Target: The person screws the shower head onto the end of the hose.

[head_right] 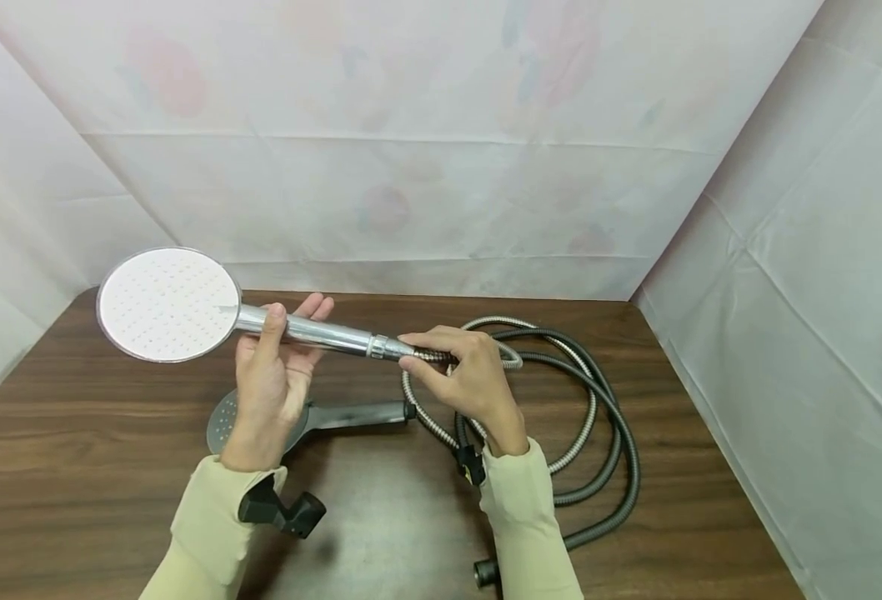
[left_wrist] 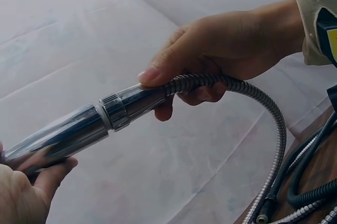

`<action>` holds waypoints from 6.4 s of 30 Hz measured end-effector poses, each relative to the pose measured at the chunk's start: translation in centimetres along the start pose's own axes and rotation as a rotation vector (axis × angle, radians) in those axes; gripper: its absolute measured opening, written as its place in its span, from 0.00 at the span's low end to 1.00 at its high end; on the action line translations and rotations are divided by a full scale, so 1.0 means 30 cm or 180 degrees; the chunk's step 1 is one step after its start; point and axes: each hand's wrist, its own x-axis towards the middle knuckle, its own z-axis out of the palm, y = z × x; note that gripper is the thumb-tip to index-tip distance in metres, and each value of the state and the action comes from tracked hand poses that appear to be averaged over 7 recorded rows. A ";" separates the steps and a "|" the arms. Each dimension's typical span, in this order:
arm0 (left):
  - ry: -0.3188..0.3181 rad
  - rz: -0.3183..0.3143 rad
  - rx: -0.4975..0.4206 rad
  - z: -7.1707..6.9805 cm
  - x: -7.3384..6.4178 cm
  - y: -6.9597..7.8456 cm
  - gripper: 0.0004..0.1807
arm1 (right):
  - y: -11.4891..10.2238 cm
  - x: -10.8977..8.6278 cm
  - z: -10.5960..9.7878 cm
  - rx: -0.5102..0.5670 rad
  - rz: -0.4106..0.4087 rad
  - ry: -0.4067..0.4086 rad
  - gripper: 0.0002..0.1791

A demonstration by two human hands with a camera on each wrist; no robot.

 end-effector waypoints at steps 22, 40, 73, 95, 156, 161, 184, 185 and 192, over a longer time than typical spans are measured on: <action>0.0117 0.0190 0.0014 -0.004 -0.001 -0.017 0.05 | 0.056 0.004 0.006 -0.0221 -0.0256 0.0327 0.17; -0.0071 0.0144 -0.0146 0.017 -0.016 -0.003 0.02 | 0.052 -0.004 -0.013 -0.0015 -0.0423 0.0328 0.17; -0.0007 0.0155 -0.0095 0.019 -0.021 0.001 0.03 | 0.044 -0.003 -0.017 -0.0144 -0.0431 0.0192 0.10; 0.0141 0.0095 -0.0069 0.018 -0.017 0.000 0.03 | 0.049 -0.004 -0.008 -0.0371 -0.0434 0.0330 0.12; 0.0070 0.0037 -0.0030 0.025 -0.025 0.011 0.04 | 0.046 -0.008 -0.018 -0.0139 -0.0650 0.0324 0.13; 0.0086 0.0044 -0.0042 0.025 -0.024 0.012 0.04 | 0.048 -0.007 -0.018 -0.0222 -0.0566 0.0262 0.12; 0.0054 -0.0114 -0.0064 0.034 -0.032 0.021 0.06 | 0.037 -0.009 -0.017 -0.0497 -0.0567 0.0308 0.25; 0.0056 -0.0128 -0.0059 0.035 -0.032 0.022 0.06 | 0.036 -0.010 -0.017 -0.0493 -0.0568 0.0312 0.24; 0.0084 -0.0081 -0.0108 0.034 -0.031 0.024 0.04 | 0.038 -0.004 -0.016 -0.0399 -0.0689 0.0357 0.23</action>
